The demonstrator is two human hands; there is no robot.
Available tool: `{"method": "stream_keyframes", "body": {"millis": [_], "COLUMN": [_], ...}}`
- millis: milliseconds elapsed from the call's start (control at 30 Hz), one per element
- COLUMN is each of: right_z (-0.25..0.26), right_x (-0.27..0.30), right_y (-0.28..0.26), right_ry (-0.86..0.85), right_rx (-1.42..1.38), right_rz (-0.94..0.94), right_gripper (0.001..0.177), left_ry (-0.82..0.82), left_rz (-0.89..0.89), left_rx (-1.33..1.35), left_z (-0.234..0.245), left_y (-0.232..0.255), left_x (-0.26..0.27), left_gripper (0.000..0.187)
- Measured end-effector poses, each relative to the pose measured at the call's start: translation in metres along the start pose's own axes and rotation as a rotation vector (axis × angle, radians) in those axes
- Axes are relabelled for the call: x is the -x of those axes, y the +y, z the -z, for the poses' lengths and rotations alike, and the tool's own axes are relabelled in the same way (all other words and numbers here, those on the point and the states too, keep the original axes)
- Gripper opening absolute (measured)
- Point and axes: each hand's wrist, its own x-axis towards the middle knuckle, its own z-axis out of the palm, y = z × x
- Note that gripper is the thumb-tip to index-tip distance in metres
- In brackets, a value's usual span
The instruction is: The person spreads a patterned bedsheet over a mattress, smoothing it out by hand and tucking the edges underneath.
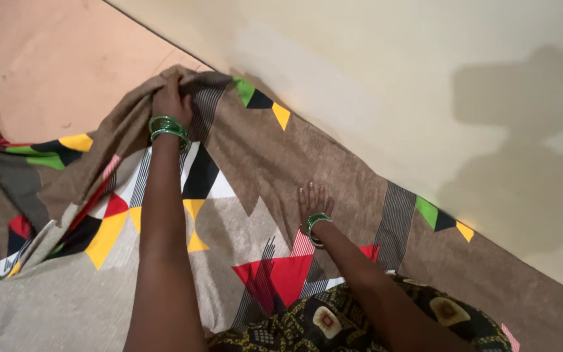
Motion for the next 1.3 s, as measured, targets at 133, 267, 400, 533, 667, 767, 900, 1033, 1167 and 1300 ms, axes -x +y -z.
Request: {"method": "stream_keyframes", "body": {"millis": [133, 267, 400, 533, 667, 767, 900, 1033, 1167, 1300], "right_z": [0.005, 0.002, -0.018, -0.023, 0.004, 0.010, 0.010, 0.003, -0.002, 0.013], "right_x": [0.003, -0.001, -0.017, -0.018, -0.003, 0.005, 0.004, -0.003, -0.007, 0.002], "right_y": [-0.003, 0.000, 0.002, 0.002, 0.001, -0.003, -0.004, -0.003, -0.002, -0.003], "right_ry": [-0.031, -0.083, 0.036, 0.079, -0.068, -0.054, -0.069, -0.067, 0.004, -0.120], "right_rx": [-0.020, -0.024, -0.083, -0.097, -0.044, -0.025, -0.022, -0.013, -0.001, -0.009], "right_rz": [-0.007, 0.000, -0.014, -0.022, -0.002, -0.029, -0.033, -0.034, -0.009, -0.025], "right_gripper": [0.123, 0.123, 0.112, 0.112, 0.122, 0.127, 0.129, 0.129, 0.122, 0.122], "left_ry": [-0.144, -0.562, -1.403, -1.741, -1.556, -1.229, -1.081, -1.185, -1.127, -1.058], "left_rz": [0.052, 0.442, 0.652, 0.638, 0.372, 0.222, 0.178, 0.147, 0.228, 0.157], "left_rx": [0.012, 0.167, 0.074, 0.075, -0.135, -0.324, -0.309, -0.248, -0.192, -0.260], "left_z": [-0.006, -0.011, -0.041, -0.040, -0.025, -0.027, -0.038, -0.039, -0.018, -0.012], "left_y": [-0.028, -0.034, -0.017, 0.007, 0.030, 0.042, 0.062, 0.094, 0.112, 0.116], "left_x": [0.023, 0.056, 0.115, 0.136, 0.116, 0.099, 0.089, 0.098, 0.122, 0.129], "left_gripper": [0.031, 0.060, 0.054, 0.058, 0.062, 0.065, 0.071, 0.081, 0.094, 0.071]}}
